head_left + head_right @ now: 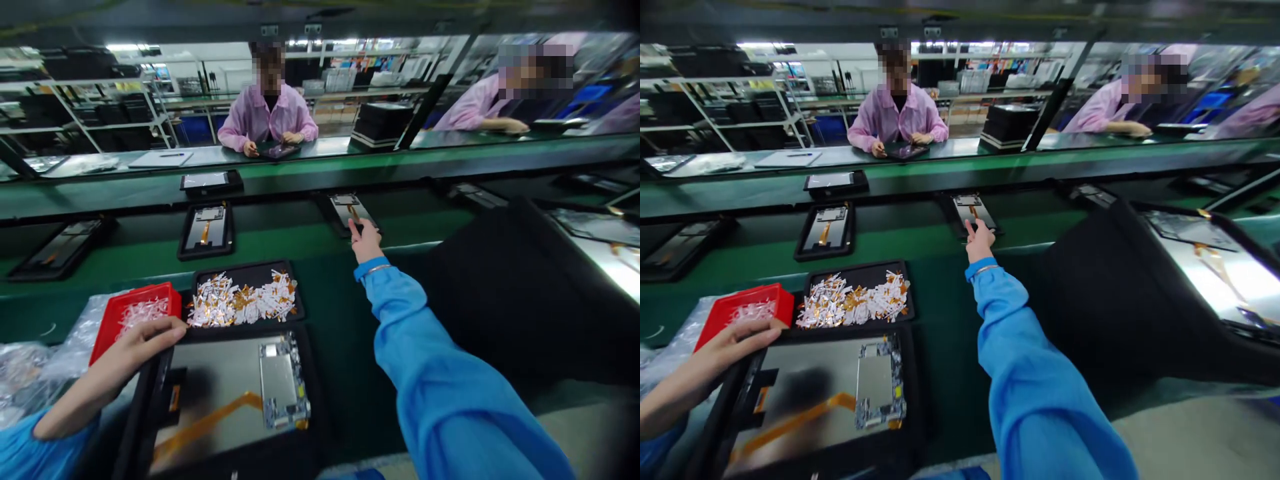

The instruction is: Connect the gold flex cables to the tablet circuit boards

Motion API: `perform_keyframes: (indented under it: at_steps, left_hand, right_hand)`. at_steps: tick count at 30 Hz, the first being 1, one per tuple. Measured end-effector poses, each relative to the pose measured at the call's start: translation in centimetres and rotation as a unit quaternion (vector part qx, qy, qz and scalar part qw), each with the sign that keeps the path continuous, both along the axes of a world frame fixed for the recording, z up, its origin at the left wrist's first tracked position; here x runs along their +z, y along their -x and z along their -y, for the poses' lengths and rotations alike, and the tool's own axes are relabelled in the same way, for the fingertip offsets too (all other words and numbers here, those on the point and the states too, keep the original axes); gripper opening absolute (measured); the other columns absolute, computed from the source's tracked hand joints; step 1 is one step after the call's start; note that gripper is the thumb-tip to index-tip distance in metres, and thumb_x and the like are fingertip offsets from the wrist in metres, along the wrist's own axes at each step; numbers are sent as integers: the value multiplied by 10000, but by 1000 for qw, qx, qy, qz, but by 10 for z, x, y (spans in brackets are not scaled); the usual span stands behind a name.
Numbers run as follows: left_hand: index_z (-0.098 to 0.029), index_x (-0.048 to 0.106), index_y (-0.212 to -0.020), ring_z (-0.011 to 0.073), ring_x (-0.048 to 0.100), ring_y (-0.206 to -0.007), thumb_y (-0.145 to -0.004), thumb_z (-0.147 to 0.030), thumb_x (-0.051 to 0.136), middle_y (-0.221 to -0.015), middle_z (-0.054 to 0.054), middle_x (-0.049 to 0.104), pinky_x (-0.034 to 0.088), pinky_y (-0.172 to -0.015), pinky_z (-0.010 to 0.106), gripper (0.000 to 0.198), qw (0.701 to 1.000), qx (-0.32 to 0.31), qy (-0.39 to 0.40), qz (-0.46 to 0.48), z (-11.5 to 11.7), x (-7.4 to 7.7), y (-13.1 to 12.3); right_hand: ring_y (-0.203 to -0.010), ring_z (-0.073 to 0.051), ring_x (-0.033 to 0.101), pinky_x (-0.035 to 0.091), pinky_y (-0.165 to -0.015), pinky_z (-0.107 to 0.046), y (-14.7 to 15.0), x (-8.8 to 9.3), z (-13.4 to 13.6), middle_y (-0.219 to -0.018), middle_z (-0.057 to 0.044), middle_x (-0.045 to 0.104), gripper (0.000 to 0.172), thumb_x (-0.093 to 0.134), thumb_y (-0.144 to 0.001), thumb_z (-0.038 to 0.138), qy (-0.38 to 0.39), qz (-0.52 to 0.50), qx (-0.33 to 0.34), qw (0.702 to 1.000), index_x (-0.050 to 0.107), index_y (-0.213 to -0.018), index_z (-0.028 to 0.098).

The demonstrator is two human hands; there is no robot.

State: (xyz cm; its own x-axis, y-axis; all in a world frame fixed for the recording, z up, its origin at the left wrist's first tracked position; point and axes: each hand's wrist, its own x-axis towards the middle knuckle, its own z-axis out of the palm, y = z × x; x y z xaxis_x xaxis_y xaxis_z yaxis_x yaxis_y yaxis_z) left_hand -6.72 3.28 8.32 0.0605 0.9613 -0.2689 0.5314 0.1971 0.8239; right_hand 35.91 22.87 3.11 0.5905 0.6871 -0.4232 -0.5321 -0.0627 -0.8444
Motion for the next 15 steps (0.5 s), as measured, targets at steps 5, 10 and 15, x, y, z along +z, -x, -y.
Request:
perform_keyframes:
  at_steps: [5,10,15]
  left_hand:
    - [-176,692,-935,144,659,-761,-805,-469,762,-885,8,710,568,-665,225,329,977,108,69,169,-54,14,-50]
    - [-160,578,-1248,207,631,-1083,-958,-388,602,-1250,93,612,570,-927,421,370,947,128,52,289,-137,-10,-146]
    - [-158,574,-1258,215,627,-1100,-954,-390,607,-1264,99,606,565,-941,432,384,897,63,88,429,-175,-30,-219]
  right_hand:
    - [-1075,-214,628,559,-903,-428,-7,-13,-17,-1256,-100,602,392,598,-958,394,0,-34,-7,999,572,-1273,161]
    - [-1067,-209,629,563,-897,-421,-24,-7,-10,-1251,-98,605,375,603,-957,376,3,-40,96,995,578,-1264,162]
    - [-634,-65,563,498,-542,-187,-36,14,18,-860,-8,621,229,571,-980,357,-45,-2,180,983,615,-1006,134]
